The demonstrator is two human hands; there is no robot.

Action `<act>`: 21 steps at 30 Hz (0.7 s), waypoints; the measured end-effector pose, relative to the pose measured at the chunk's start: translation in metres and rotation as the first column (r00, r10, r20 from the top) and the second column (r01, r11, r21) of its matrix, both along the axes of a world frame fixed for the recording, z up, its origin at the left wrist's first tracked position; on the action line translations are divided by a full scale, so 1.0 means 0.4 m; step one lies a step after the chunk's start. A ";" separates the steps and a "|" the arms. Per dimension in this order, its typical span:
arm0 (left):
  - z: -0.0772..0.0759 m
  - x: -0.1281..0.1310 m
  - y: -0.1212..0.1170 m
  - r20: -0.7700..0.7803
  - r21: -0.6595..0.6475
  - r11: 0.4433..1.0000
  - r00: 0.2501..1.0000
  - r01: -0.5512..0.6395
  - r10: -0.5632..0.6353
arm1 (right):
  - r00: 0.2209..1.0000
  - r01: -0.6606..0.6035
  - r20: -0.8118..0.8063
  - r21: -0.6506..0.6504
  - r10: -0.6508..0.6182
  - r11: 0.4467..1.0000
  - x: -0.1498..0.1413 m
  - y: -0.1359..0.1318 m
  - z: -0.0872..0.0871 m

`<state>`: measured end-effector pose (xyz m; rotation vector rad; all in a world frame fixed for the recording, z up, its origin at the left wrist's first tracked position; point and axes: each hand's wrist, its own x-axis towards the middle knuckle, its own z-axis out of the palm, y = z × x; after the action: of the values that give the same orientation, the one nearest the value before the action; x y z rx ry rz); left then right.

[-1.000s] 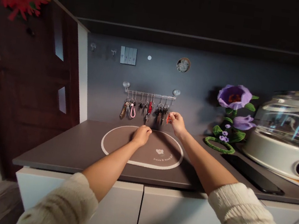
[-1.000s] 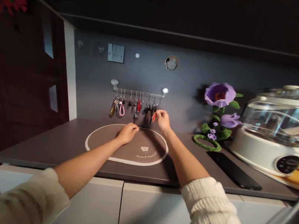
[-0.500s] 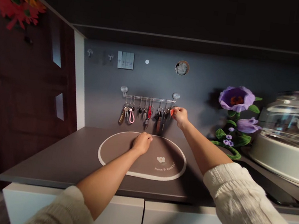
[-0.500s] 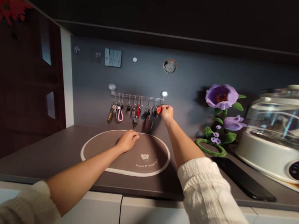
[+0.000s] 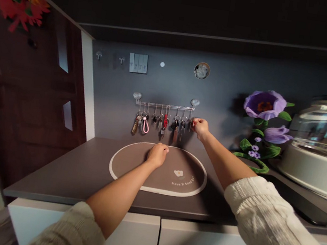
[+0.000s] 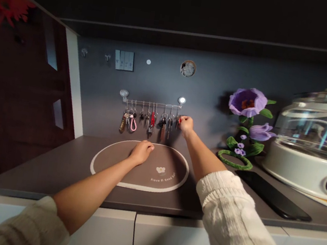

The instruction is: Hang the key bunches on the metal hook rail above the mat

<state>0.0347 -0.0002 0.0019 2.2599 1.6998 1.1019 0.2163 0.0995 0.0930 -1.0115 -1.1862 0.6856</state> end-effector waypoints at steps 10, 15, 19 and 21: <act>-0.002 -0.001 0.006 -0.030 0.004 1.000 0.999 -0.013 0.013 | 1.000 0.024 0.006 0.031 -0.024 0.999 -0.011 -0.006 -0.019; -0.003 -0.005 0.005 0.010 0.023 1.000 1.000 -0.015 0.015 | 0.957 0.289 0.021 -0.008 -0.288 0.957 -0.014 -0.028 -0.043; -0.007 -0.011 0.009 0.153 0.036 0.999 0.988 0.005 -0.011 | 0.872 0.489 0.055 -0.044 -0.486 0.871 -0.029 -0.076 -0.078; -0.004 -0.014 0.006 0.284 0.016 1.000 0.958 0.023 -0.027 | 0.883 0.467 0.084 -0.060 -0.462 0.882 -0.046 -0.109 -0.098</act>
<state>0.0290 0.0023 0.0005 2.0045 1.5490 1.3591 0.1981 0.0558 0.0536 -1.3369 -0.9244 0.3178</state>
